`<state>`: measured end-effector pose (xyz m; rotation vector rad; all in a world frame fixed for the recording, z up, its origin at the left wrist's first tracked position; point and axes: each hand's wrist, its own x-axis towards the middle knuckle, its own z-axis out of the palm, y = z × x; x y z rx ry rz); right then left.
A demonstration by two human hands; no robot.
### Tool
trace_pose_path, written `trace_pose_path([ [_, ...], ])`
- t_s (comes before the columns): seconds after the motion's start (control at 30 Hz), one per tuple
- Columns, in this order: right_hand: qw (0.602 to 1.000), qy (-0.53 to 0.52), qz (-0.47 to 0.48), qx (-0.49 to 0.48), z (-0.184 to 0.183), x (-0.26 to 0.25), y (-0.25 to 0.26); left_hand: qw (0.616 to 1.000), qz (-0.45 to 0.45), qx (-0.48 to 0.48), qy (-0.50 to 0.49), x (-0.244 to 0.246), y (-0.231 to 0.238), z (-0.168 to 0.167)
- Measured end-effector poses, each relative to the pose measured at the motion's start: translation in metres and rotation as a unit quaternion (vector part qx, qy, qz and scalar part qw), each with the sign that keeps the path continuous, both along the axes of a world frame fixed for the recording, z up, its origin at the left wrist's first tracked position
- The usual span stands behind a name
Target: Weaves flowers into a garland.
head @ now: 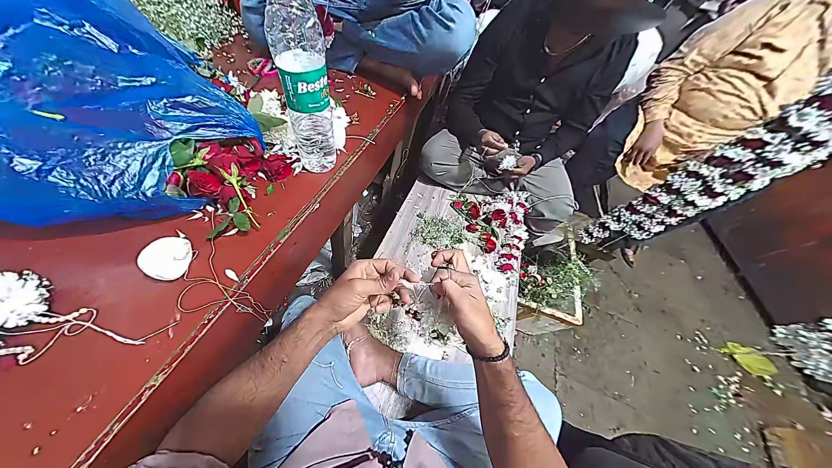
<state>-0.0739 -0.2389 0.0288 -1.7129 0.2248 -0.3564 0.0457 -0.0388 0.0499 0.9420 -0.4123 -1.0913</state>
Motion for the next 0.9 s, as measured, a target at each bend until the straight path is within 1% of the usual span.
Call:
trace_pose_path([
  [0.07,1.000,-0.001,-0.012,-0.007,0.000,-0.002,-0.005,0.999,-0.017,0.042,-0.025,-0.001,0.001,0.004],
  [0.1,1.000,0.002,-0.018,-0.016,0.002,-0.003,-0.008,0.997,-0.041,0.059,-0.043,-0.001,0.003,0.004],
  [0.17,0.999,0.006,-0.030,-0.040,0.004,-0.005,-0.014,0.988,-0.114,0.075,-0.075,-0.005,0.008,0.005],
  [0.23,0.998,0.002,-0.030,-0.054,0.007,-0.006,-0.017,0.978,-0.181,0.065,-0.081,-0.008,0.008,0.007],
  [0.27,0.998,0.001,-0.030,-0.056,0.008,-0.006,-0.016,0.975,-0.192,0.064,-0.092,-0.009,0.008,0.008],
  [0.3,0.998,0.002,-0.033,-0.053,0.008,-0.006,-0.016,0.972,-0.184,0.078,-0.127,-0.008,0.009,0.009],
  [0.33,0.998,0.002,-0.042,-0.049,0.008,-0.006,-0.018,0.960,-0.164,0.104,-0.199,-0.005,0.010,0.009],
  [0.37,0.998,0.003,-0.048,-0.045,0.008,-0.006,-0.020,0.921,-0.142,0.166,-0.322,0.000,0.012,0.008],
  [0.4,0.998,0.003,-0.052,-0.040,0.009,-0.006,-0.021,0.829,-0.140,0.280,-0.463,0.004,0.013,0.009],
  [0.43,0.998,0.003,-0.057,-0.038,0.010,-0.007,-0.021,0.721,-0.164,0.410,-0.534,0.005,0.010,0.011],
  [0.47,0.997,0.002,-0.061,-0.038,0.012,-0.009,-0.021,0.651,-0.177,0.504,-0.539,0.005,0.006,0.005],
  [0.5,0.997,0.003,-0.062,-0.039,0.015,-0.010,-0.021,0.630,-0.166,0.545,-0.528,0.006,0.005,-0.005],
  [0.53,0.997,0.003,-0.062,-0.043,0.017,-0.010,-0.021,0.654,-0.126,0.531,-0.524,0.006,0.007,-0.016],
  [0.57,0.997,0.004,-0.058,-0.048,0.018,-0.009,-0.022,0.712,-0.064,0.472,-0.516,0.005,0.008,-0.024],
  [0.6,0.997,0.008,-0.054,-0.051,0.018,-0.009,-0.022,0.780,-0.001,0.383,-0.494,0.000,0.006,-0.029],
  [0.63,0.997,0.014,-0.049,-0.052,0.017,-0.009,-0.021,0.844,0.044,0.288,-0.451,-0.008,0.000,-0.030],
  [0.67,0.998,0.018,-0.044,-0.049,0.016,-0.009,-0.020,0.893,0.066,0.205,-0.395,-0.016,-0.009,-0.026],
  [0.7,0.998,0.022,-0.040,-0.048,0.015,-0.007,-0.020,0.929,0.068,0.142,-0.336,-0.023,-0.019,-0.019],
  [0.73,0.998,0.024,-0.035,-0.046,0.016,-0.005,-0.019,0.951,0.053,0.096,-0.290,-0.026,-0.028,-0.013],
  [0.77,0.998,0.025,-0.036,-0.039,0.017,-0.005,-0.018,0.962,0.044,0.075,-0.260,-0.028,-0.035,-0.013],
  [0.8,0.998,0.025,-0.042,-0.032,0.017,-0.005,-0.018,0.964,0.046,0.078,-0.249,-0.030,-0.038,-0.015],
  [0.83,0.998,0.024,-0.051,-0.024,0.017,-0.007,-0.018,0.960,0.048,0.099,-0.259,-0.029,-0.038,-0.019],
  [0.9,0.997,0.024,-0.066,-0.007,0.015,-0.010,-0.023,0.954,0.002,0.126,-0.271,-0.023,-0.029,-0.022],
])
